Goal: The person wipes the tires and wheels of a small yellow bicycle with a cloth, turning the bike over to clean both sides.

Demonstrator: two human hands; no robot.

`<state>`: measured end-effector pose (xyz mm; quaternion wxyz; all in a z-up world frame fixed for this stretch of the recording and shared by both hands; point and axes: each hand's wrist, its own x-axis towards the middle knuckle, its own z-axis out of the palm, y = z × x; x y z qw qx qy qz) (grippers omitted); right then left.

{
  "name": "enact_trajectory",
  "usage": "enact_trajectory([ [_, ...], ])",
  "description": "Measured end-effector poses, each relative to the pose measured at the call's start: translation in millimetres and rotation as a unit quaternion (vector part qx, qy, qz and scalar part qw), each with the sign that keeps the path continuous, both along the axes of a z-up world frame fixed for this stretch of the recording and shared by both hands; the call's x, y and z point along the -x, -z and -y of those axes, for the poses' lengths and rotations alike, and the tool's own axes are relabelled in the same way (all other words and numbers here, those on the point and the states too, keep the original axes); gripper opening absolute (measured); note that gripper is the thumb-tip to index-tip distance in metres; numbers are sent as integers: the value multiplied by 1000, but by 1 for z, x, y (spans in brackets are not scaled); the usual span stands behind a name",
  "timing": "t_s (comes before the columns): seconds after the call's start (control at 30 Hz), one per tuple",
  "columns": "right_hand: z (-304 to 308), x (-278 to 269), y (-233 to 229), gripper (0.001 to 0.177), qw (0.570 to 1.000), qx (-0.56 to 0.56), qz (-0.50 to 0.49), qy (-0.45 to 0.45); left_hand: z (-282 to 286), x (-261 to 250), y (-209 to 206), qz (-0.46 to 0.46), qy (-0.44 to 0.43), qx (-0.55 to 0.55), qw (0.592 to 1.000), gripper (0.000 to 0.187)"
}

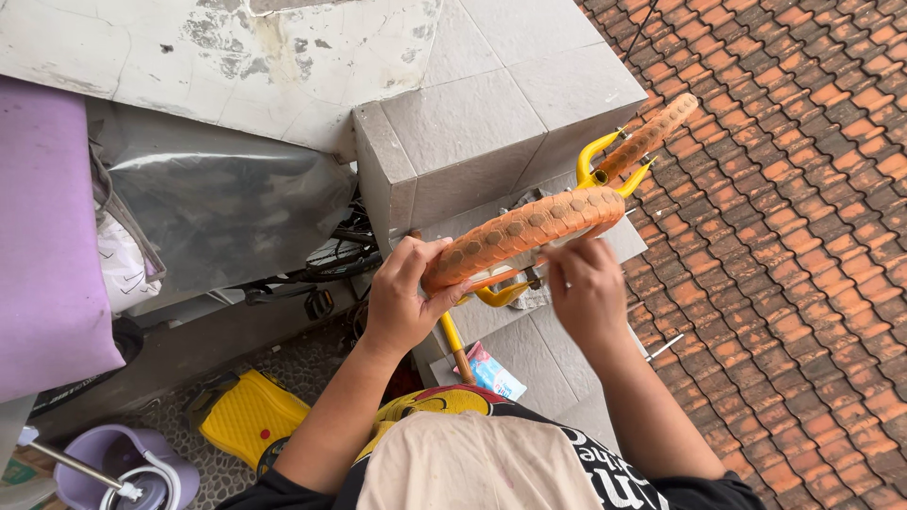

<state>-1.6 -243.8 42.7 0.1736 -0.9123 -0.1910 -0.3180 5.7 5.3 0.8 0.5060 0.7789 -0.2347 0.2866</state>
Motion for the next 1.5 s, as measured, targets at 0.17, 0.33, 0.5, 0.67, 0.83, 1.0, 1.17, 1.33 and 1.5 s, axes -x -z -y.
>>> enact_trajectory([
  [0.17, 5, -7, 7, 8, 997, -5, 62, 41, 0, 0, 0, 10, 3, 2, 1000, 49],
  [0.33, -1, -7, 27, 8, 1000, 14, 21, -3, -1, 0, -1, 11, 9, -4, 1000, 51],
  [0.5, 23, -13, 15, 8, 996, 67, 56, 26, -1, 0, -1, 8, 14, -4, 1000, 51],
  [0.67, 34, -21, 18, 14, 990, 83, 103, 51, -1, -1, -3, 9, 12, 1, 1000, 50],
  [0.83, 25, -10, 34, 3, 994, 88, 63, -12, -1, 0, -3, 5, 12, -5, 1000, 51],
  [1.0, 29, -16, 11, 11, 990, 6, 137, 41, -1, 0, 0, 12, 4, 0, 1000, 48],
  [1.17, 7, -20, 27, 10, 971, -203, 109, 58, -1, 0, 8, 1, 7, 7, 1000, 48],
  [1.33, -16, -18, 40, 8, 914, -402, 54, 20, -1, 1, 15, -16, 19, 26, 999, 47],
  [1.5, -38, -5, 32, 19, 970, -219, 100, 35, 0, -3, 17, -3, 18, 30, 999, 48],
])
